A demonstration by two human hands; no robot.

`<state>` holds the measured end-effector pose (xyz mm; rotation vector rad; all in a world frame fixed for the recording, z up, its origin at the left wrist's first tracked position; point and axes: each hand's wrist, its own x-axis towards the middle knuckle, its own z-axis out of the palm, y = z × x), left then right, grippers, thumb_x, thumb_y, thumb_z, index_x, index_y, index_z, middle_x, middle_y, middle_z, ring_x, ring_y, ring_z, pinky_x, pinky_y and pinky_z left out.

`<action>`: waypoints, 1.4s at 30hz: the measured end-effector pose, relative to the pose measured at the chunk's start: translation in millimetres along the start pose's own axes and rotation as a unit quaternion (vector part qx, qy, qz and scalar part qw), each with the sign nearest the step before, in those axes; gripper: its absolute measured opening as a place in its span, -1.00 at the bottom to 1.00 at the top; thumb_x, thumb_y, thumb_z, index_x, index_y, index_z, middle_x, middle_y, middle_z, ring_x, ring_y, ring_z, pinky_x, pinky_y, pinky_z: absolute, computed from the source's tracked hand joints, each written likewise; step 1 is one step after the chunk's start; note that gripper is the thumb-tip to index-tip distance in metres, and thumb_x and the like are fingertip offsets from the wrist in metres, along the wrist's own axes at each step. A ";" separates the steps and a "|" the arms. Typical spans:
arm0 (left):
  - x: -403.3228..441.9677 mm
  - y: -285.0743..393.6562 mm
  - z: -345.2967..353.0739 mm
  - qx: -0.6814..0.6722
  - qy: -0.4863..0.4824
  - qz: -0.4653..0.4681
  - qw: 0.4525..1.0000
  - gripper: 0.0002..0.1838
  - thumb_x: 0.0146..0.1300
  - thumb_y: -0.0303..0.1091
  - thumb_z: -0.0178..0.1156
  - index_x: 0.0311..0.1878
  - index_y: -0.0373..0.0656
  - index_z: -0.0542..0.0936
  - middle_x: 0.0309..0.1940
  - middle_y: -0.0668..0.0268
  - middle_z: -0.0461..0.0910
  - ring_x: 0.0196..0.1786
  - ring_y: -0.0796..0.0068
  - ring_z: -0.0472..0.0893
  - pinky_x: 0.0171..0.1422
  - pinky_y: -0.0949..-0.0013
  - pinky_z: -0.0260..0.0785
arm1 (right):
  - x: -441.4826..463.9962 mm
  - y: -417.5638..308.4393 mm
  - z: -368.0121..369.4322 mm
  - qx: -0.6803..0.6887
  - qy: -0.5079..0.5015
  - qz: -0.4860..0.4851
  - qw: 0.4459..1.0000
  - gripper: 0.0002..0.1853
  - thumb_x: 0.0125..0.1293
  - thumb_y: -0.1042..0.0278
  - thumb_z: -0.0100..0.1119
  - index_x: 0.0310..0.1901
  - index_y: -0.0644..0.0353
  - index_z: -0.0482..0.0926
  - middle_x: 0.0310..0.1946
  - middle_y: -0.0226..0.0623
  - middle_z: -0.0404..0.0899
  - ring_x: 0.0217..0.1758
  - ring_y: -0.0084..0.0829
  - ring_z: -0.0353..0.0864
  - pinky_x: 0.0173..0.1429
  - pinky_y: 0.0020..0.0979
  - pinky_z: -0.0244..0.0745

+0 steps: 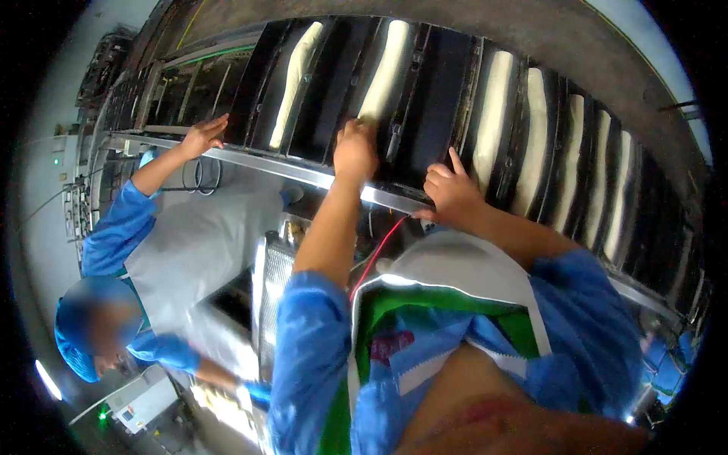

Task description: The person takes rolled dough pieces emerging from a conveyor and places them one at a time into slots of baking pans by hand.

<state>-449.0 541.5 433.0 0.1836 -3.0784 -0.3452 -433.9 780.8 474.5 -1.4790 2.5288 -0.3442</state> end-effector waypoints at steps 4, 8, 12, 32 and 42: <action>-19.5 -6.4 -20.4 -0.090 0.030 0.035 0.995 -0.61 0.03 -0.43 0.16 0.01 -0.01 0.52 0.10 0.15 0.42 0.10 0.05 0.43 0.15 0.12 0.33 | 3.2 -6.1 -6.6 0.005 -0.012 0.008 1.000 -0.30 0.03 -0.30 0.08 -0.23 0.35 0.57 -0.15 -0.13 0.53 0.21 -0.23 0.33 0.43 0.15 -0.27; -93.9 -17.4 -69.5 -0.209 0.141 -0.008 0.968 -0.57 -0.05 -0.51 0.21 -0.02 0.00 0.55 0.15 0.15 0.40 0.12 0.03 0.43 0.19 0.15 0.32 | 7.9 -8.8 2.3 -0.011 -0.017 0.010 1.000 -0.37 0.01 -0.24 0.12 -0.30 0.33 0.58 -0.17 -0.12 0.53 0.18 -0.23 0.36 0.41 0.13 -0.22; -212.1 -78.0 -56.4 -0.177 0.231 -0.154 0.944 -0.57 -0.07 -0.50 0.26 -0.04 -0.01 0.55 0.12 0.18 0.43 0.17 0.08 0.38 0.22 0.17 0.28 | 21.6 -10.0 8.9 -0.078 0.095 -0.055 0.991 -0.57 -0.04 -0.10 0.25 -0.43 0.18 0.61 -0.34 -0.22 0.53 -0.06 -0.25 0.44 0.31 0.06 -0.01; -693.1 -53.1 31.5 -0.028 0.348 -0.740 0.575 -0.67 -0.06 -0.43 0.24 -0.14 -0.16 0.54 -0.05 0.08 0.48 0.07 0.06 0.42 0.19 0.17 0.25 | 31.0 -0.2 30.3 -0.263 0.032 0.014 0.964 -0.30 0.11 -0.34 0.05 -0.41 0.36 0.55 -0.31 0.01 0.54 -0.15 0.00 0.50 -0.09 -0.01 0.38; -762.4 -93.3 26.3 -0.001 0.328 -0.767 0.551 -0.54 -0.11 -0.40 0.26 -0.04 -0.23 0.51 -0.01 0.04 0.47 0.09 0.04 0.42 0.23 0.19 0.24 | 45.9 7.0 41.4 -0.265 -0.048 0.075 0.960 -0.22 0.09 -0.37 0.03 -0.29 0.46 0.56 -0.18 0.04 0.52 -0.02 -0.03 0.45 0.07 -0.14 0.34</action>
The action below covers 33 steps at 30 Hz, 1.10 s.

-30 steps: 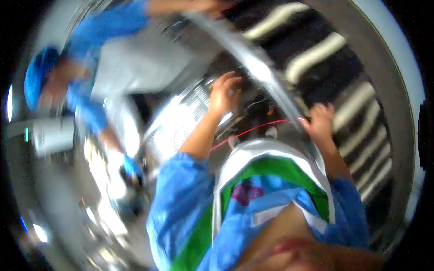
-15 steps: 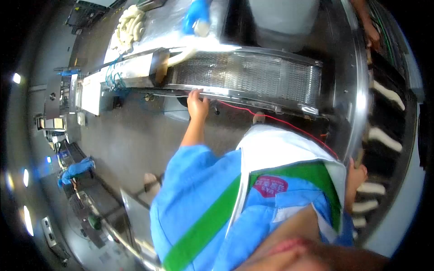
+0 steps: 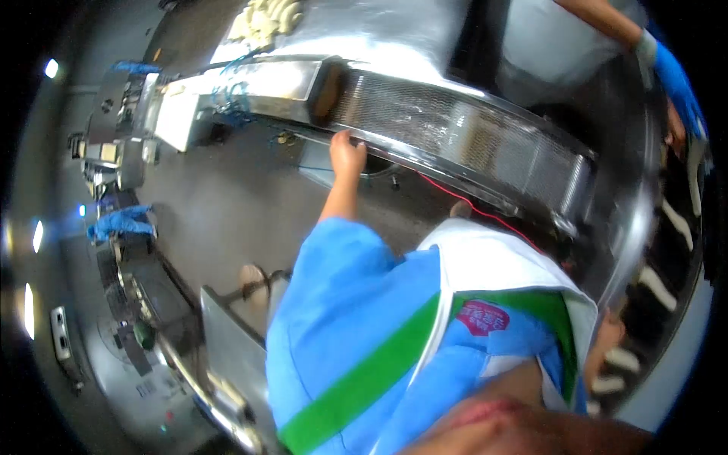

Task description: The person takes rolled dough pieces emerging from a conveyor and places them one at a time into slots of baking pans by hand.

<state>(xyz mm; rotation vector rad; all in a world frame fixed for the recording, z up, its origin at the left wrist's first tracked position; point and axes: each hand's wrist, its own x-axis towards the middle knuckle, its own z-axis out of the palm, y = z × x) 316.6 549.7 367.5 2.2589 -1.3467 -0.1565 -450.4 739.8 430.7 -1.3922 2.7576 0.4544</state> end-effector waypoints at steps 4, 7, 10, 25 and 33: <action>12.3 11.7 -2.6 -0.012 0.008 -0.025 1.000 -0.52 -0.12 -0.39 0.24 -0.02 -0.19 0.50 0.02 0.05 0.45 0.08 0.04 0.43 0.21 0.18 0.26 | 0.8 -8.1 0.6 0.021 0.059 0.007 0.998 -0.24 0.09 -0.37 0.04 -0.29 0.40 0.58 -0.16 0.02 0.53 0.01 -0.05 0.45 0.04 -0.12 0.38; 20.6 2.6 2.3 -0.018 -0.006 -0.031 0.999 -0.52 -0.11 -0.40 0.22 -0.01 -0.16 0.50 0.02 0.05 0.45 0.09 0.03 0.42 0.21 0.16 0.25 | 4.7 -10.3 6.8 0.017 0.038 0.029 0.999 -0.25 0.09 -0.33 0.08 -0.30 0.45 0.58 -0.20 0.03 0.56 -0.01 -0.02 0.46 0.06 -0.15 0.38; 24.3 -2.1 6.1 -0.018 -0.015 -0.022 0.999 -0.52 -0.11 -0.41 0.20 0.00 -0.15 0.49 0.03 0.05 0.44 0.10 0.02 0.40 0.23 0.15 0.23 | 12.7 22.9 44.2 -0.010 0.049 0.013 0.999 -0.25 0.11 -0.34 0.04 -0.28 0.45 0.59 -0.18 0.06 0.56 0.06 -0.04 0.44 0.12 -0.16 0.35; 56.8 7.7 26.2 0.064 -0.011 0.001 0.998 -0.37 -0.12 -0.39 0.21 0.14 -0.26 0.38 0.14 0.01 0.34 0.18 0.00 0.32 0.29 0.14 0.17 | -35.8 2.8 19.8 0.019 0.073 0.050 0.996 -0.31 0.13 -0.22 0.13 -0.30 0.51 0.54 -0.04 0.20 0.46 0.19 0.03 0.32 0.23 -0.10 0.25; 72.6 5.4 32.6 0.102 0.057 0.011 0.993 -0.35 -0.14 -0.40 0.20 0.14 -0.28 0.35 0.14 -0.01 0.33 0.17 -0.05 0.32 0.30 0.10 0.14 | -46.1 9.2 33.7 -0.029 0.089 0.085 0.992 -0.28 0.14 -0.24 0.11 -0.19 0.51 0.53 -0.01 0.21 0.44 0.25 0.02 0.27 0.29 -0.10 0.20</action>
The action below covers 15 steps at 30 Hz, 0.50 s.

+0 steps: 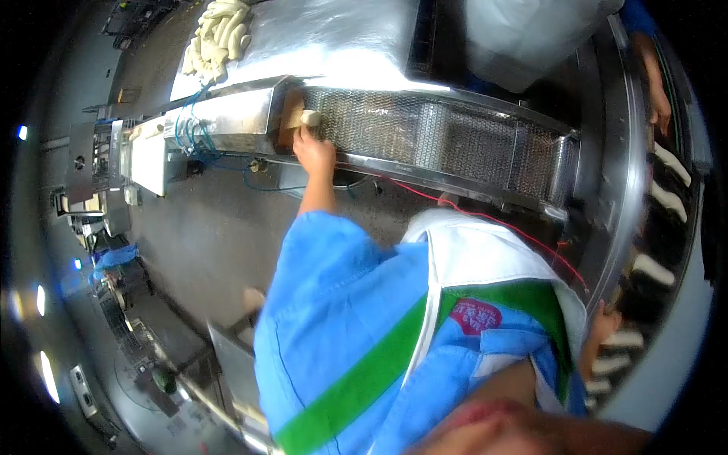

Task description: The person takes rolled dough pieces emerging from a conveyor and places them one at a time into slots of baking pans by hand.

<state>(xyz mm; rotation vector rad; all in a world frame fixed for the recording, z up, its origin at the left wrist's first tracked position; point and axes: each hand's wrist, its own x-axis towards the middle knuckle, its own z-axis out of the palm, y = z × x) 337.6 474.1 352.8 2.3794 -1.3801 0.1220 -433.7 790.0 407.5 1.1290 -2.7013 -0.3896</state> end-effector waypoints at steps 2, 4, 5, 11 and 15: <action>3.9 2.5 -2.4 0.007 0.009 0.015 1.000 -0.41 -0.13 -0.44 0.19 0.10 -0.21 0.39 0.13 0.01 0.35 0.15 -0.05 0.33 0.27 0.09 0.17 | -2.5 -0.8 -6.0 0.000 -0.009 -0.010 1.000 -0.27 0.13 -0.24 0.11 -0.16 0.51 0.52 -0.02 0.21 0.44 0.21 0.04 0.29 0.29 -0.11 0.20; 4.6 4.1 -5.9 0.024 0.008 0.038 0.999 -0.43 -0.11 -0.45 0.18 0.10 -0.16 0.41 0.12 0.03 0.36 0.15 -0.05 0.34 0.27 0.10 0.18 | -3.1 0.1 -6.4 0.002 -0.019 -0.017 1.000 -0.26 0.12 -0.24 0.12 -0.12 0.52 0.50 -0.02 0.21 0.44 0.18 0.07 0.32 0.29 -0.13 0.20; 6.6 6.4 -7.8 0.041 0.008 0.061 0.997 -0.46 -0.09 -0.46 0.17 0.09 -0.12 0.43 0.11 0.05 0.38 0.14 -0.04 0.34 0.26 0.10 0.18 | -2.3 1.3 -4.2 0.005 -0.008 -0.032 0.999 -0.26 0.12 -0.23 0.13 -0.12 0.51 0.51 -0.01 0.21 0.43 0.14 0.09 0.34 0.30 -0.13 0.20; 18.1 22.6 -14.0 0.086 -0.070 0.180 0.977 -0.62 0.21 -0.51 -0.01 0.11 -0.06 0.48 0.12 0.11 0.44 0.22 0.17 0.35 0.33 0.25 0.17 | -8.1 8.6 14.1 0.050 0.077 -0.022 0.996 -0.41 0.07 -0.12 0.25 -0.19 0.39 0.54 -0.06 0.08 0.47 0.06 0.00 0.40 0.15 -0.11 0.28; 34.5 40.6 -13.1 0.249 -0.221 0.258 0.907 -0.54 0.20 -0.38 -0.02 0.21 0.02 0.39 0.23 0.24 0.37 0.32 0.29 0.28 0.38 0.22 0.08 | -9.2 -22.1 -35.0 0.052 -0.082 0.049 0.994 -0.35 0.11 -0.06 0.22 0.05 0.37 0.42 0.22 0.05 0.25 0.31 -0.07 0.22 0.34 -0.22 0.16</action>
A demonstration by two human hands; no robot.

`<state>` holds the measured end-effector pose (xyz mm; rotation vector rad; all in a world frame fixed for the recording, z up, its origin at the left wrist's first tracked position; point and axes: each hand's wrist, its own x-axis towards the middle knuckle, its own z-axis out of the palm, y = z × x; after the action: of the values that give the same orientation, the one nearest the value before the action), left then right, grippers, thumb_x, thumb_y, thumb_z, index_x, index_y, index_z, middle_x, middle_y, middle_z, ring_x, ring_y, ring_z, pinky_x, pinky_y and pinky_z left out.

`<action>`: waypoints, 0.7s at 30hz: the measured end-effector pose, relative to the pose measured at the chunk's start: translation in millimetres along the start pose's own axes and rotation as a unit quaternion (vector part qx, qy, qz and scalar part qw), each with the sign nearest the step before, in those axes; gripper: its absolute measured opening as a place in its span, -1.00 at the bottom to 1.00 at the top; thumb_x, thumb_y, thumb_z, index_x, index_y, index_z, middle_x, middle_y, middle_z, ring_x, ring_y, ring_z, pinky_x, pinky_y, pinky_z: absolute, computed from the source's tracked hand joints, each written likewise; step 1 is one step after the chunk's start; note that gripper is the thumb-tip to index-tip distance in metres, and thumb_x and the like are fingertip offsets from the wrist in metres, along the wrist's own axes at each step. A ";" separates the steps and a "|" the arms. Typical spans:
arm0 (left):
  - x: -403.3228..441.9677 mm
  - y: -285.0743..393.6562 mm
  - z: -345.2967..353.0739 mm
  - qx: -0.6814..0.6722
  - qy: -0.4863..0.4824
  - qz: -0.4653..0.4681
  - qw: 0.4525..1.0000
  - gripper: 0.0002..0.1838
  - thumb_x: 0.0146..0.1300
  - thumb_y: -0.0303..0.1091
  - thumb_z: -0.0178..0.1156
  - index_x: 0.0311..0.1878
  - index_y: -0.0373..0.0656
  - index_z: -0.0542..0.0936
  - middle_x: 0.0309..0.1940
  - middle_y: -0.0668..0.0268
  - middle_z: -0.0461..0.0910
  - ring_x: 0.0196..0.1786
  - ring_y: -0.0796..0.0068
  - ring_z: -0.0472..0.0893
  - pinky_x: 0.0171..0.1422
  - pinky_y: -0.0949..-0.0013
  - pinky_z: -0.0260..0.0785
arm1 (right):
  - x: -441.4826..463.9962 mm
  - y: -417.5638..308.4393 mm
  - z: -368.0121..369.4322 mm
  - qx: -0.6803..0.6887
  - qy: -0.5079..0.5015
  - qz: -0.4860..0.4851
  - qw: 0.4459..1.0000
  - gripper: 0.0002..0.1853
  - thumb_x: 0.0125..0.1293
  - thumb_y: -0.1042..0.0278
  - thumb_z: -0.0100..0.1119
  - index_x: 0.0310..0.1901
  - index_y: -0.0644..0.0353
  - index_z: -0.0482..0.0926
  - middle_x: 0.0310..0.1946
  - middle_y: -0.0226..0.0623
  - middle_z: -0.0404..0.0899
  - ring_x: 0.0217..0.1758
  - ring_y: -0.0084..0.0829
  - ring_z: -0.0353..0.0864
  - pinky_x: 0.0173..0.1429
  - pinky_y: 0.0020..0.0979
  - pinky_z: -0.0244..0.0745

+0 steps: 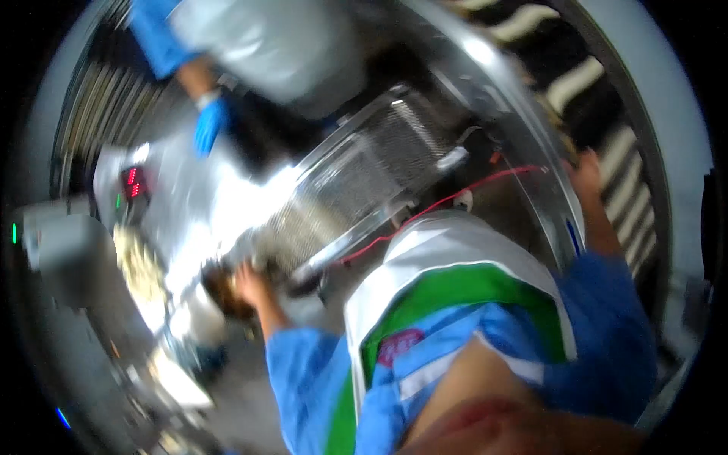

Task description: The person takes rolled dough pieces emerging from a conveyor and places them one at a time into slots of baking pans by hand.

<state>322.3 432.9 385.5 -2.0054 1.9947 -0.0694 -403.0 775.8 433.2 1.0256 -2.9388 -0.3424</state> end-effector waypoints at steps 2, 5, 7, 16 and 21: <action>15.0 0.3 -0.3 0.013 -0.045 0.024 0.999 -0.53 0.17 -0.28 0.07 0.19 0.00 0.42 0.20 0.19 0.39 0.27 0.24 0.34 0.35 0.20 0.13 | -7.0 -29.5 -44.9 0.048 -0.067 0.041 0.996 -0.40 0.05 0.03 0.30 -0.04 0.39 0.46 0.13 0.06 0.34 0.29 -0.06 0.23 0.31 -0.26 0.20; 26.6 14.4 -12.3 0.043 -0.066 0.027 0.997 -0.54 0.12 -0.12 0.12 0.09 -0.07 0.49 0.08 0.18 0.49 0.12 0.20 0.48 0.10 0.16 0.36 | -1.3 -19.2 -25.5 0.041 -0.018 0.030 0.999 -0.45 0.04 0.04 0.31 -0.12 0.40 0.48 0.12 0.06 0.36 0.32 -0.07 0.19 0.29 -0.22 0.23; 24.7 12.3 -23.8 -0.036 -0.030 0.022 0.999 -0.58 0.07 -0.22 0.16 0.05 -0.02 0.52 0.00 0.18 0.54 -0.04 0.14 0.56 -0.01 0.16 0.42 | 0.0 -19.3 -30.2 0.038 0.011 0.005 0.999 -0.48 0.04 0.05 0.30 -0.19 0.41 0.49 0.07 0.04 0.40 0.35 -0.08 0.15 0.28 -0.19 0.23; -53.5 49.8 -195.7 -0.430 0.112 -0.121 0.888 -0.43 0.09 -0.18 0.24 0.15 -0.24 0.40 0.01 0.00 0.50 -0.05 0.20 0.56 0.07 0.13 0.49 | 9.4 -28.2 -59.1 0.066 0.019 -0.031 0.997 -0.46 0.04 -0.06 0.23 -0.10 0.25 0.54 -0.01 -0.19 0.47 0.31 -0.25 0.21 0.36 0.17 -0.06; -78.7 153.7 -309.0 -0.667 0.229 0.046 0.708 -0.44 0.05 -0.21 0.28 0.11 -0.24 0.41 0.02 0.04 0.49 0.04 0.18 0.52 0.13 0.12 0.45 | 19.2 -23.9 -60.2 0.100 0.007 -0.033 0.994 -0.47 0.02 -0.05 0.26 -0.11 0.23 0.53 0.04 -0.21 0.45 0.32 -0.27 0.20 0.40 0.11 -0.12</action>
<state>93.9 456.2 654.9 -2.7692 2.8434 1.4481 -398.5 733.6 485.7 1.1418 -2.9784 -0.0413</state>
